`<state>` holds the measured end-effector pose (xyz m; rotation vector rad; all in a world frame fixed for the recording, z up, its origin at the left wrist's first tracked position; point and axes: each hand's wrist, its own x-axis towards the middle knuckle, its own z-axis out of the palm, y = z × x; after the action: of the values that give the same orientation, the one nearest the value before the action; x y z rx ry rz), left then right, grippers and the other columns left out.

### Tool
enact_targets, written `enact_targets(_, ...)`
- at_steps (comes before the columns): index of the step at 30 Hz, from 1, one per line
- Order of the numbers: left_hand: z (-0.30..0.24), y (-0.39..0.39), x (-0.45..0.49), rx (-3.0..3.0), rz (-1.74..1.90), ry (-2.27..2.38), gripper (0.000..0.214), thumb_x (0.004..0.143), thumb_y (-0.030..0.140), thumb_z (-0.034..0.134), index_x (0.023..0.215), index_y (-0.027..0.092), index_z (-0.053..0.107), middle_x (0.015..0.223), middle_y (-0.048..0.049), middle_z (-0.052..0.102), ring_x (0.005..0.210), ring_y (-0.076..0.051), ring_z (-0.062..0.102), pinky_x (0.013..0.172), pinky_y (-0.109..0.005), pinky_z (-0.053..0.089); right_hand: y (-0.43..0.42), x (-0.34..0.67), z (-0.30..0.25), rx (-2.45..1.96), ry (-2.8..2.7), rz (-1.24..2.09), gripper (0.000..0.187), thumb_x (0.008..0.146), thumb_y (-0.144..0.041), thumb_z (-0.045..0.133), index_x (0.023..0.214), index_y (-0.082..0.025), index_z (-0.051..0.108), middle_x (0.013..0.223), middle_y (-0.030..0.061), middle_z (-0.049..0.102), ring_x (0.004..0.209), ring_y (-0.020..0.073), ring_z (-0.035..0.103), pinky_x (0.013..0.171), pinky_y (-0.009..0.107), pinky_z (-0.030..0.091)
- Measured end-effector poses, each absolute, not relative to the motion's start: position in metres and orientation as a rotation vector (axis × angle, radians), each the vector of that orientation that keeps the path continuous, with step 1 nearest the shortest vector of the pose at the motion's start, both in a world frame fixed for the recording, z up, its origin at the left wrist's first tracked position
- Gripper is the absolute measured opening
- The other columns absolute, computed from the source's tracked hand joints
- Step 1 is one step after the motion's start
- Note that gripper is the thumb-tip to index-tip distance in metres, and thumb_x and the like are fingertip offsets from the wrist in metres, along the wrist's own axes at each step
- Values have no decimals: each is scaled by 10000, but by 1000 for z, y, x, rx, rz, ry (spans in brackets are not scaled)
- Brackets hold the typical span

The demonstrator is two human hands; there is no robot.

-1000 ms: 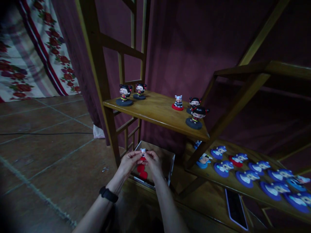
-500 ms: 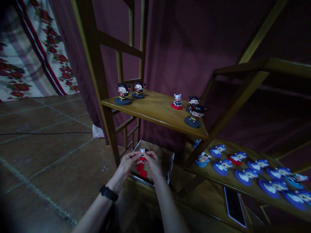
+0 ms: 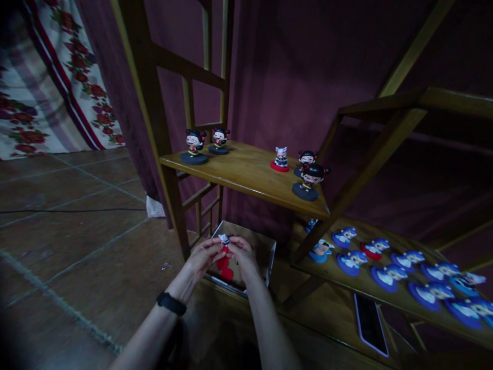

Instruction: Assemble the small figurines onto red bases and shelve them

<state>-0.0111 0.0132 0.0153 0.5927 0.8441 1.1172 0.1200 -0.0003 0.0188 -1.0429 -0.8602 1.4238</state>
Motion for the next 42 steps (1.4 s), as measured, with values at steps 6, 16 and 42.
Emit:
enact_targets(6, 15, 11, -10, 624, 1117, 821, 298, 569, 97, 747, 847, 117, 644, 750, -68, 690, 642, -148, 659, 597, -225, 543, -1, 118, 20, -1063, -884, 1365, 308, 566, -312, 715, 827, -175, 625, 842, 43, 679, 741, 171, 631, 672, 309, 508)
enact_targets(16, 14, 11, -11, 778, 1189, 744, 314, 557, 158, 763, 833, 133, 616, 719, -26, 675, 625, -130, 637, 634, -254, 523, 0, 118, 24, -1050, -1069, 1269, 231, 604, -295, 674, 811, -200, 634, 787, 4, 666, 676, 144, 602, 629, 273, 488)
enact_targets(42, 34, 6, -8, 1146, 1361, 875, 260, 573, 246, 735, 783, 147, 618, 706, -21, 672, 629, -133, 608, 614, -242, 484, 5, 126, 23, -957, -1205, 1138, 153, 649, -209, 636, 792, -213, 582, 786, -8, 645, 761, 155, 606, 725, 295, 483)
